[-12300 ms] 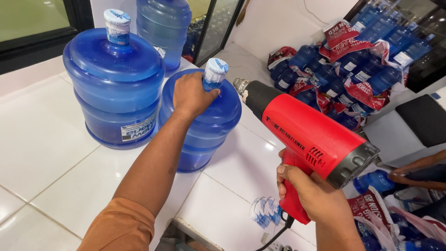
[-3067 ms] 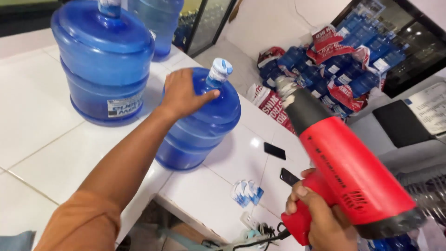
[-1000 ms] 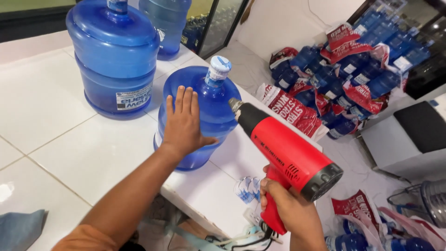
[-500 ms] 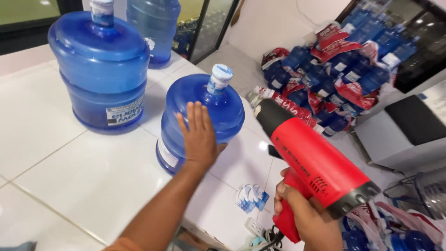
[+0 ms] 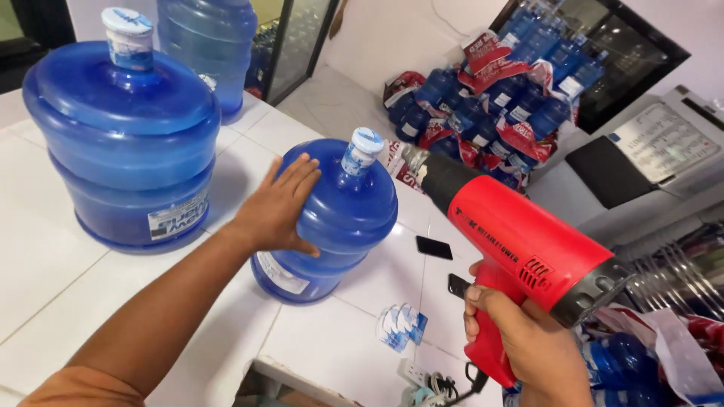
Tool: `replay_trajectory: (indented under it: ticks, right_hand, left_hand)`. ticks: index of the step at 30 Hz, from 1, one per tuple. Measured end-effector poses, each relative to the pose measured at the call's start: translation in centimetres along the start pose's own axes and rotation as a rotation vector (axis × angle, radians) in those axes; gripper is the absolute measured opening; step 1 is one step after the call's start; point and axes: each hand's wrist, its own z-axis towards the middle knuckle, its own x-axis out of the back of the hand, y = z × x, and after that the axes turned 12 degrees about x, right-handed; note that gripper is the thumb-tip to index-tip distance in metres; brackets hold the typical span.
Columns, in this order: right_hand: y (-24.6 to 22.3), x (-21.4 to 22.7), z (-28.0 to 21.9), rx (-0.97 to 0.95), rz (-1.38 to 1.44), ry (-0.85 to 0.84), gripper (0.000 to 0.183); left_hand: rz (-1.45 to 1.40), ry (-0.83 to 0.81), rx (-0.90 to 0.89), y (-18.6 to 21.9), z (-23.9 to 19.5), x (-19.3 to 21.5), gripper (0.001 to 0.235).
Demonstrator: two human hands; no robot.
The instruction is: Sealing large water jugs by applying plastic seals and using a heat gun to shrink-wrap them.
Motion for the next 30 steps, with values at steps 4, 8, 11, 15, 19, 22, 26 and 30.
replay_trajectory:
  ticks: [4, 8, 11, 15, 19, 22, 26, 30]
  right_hand:
    - [1.2, 0.6, 0.7, 0.125, 0.040, -0.045, 0.021]
    - [1.4, 0.6, 0.0, 0.100, 0.042, -0.049, 0.022]
    - [1.6, -0.3, -1.2, 0.062, -0.041, 0.074, 0.018]
    - [3.9, -1.0, -2.1, -0.099, -0.048, 0.054, 0.025]
    - [7.2, -0.9, -2.9, -0.120, 0.082, 0.098, 0.023]
    - [5.7, -1.3, -4.2, -0.252, 0.108, 0.137, 0.028]
    - [8.2, -0.9, -4.5, -0.195, 0.065, 0.143, 0.019]
    - [10.2, -0.3, -5.3, -0.185, 0.059, 0.226, 0.022]
  left_hand:
    - [-0.196, -0.012, -0.056, -0.6, 0.3, -0.2, 0.149]
    - [-0.227, 0.073, -0.078, -0.1, -0.2, -0.9, 0.147]
    - [-0.138, 0.095, 0.006, 1.7, -0.5, -1.3, 0.149]
    - [0.146, 0.260, 0.174, 7.5, -2.0, -4.0, 0.146]
    - [0.146, 0.318, 0.300, 11.1, -2.4, -5.7, 0.142]
    - [-0.122, 0.409, 0.235, 10.6, -3.5, -5.5, 0.140]
    - [-0.097, 0.353, 0.280, 9.2, -5.3, -6.2, 0.146]
    - [-0.105, 0.412, 0.254, 8.6, -5.7, -6.8, 0.138]
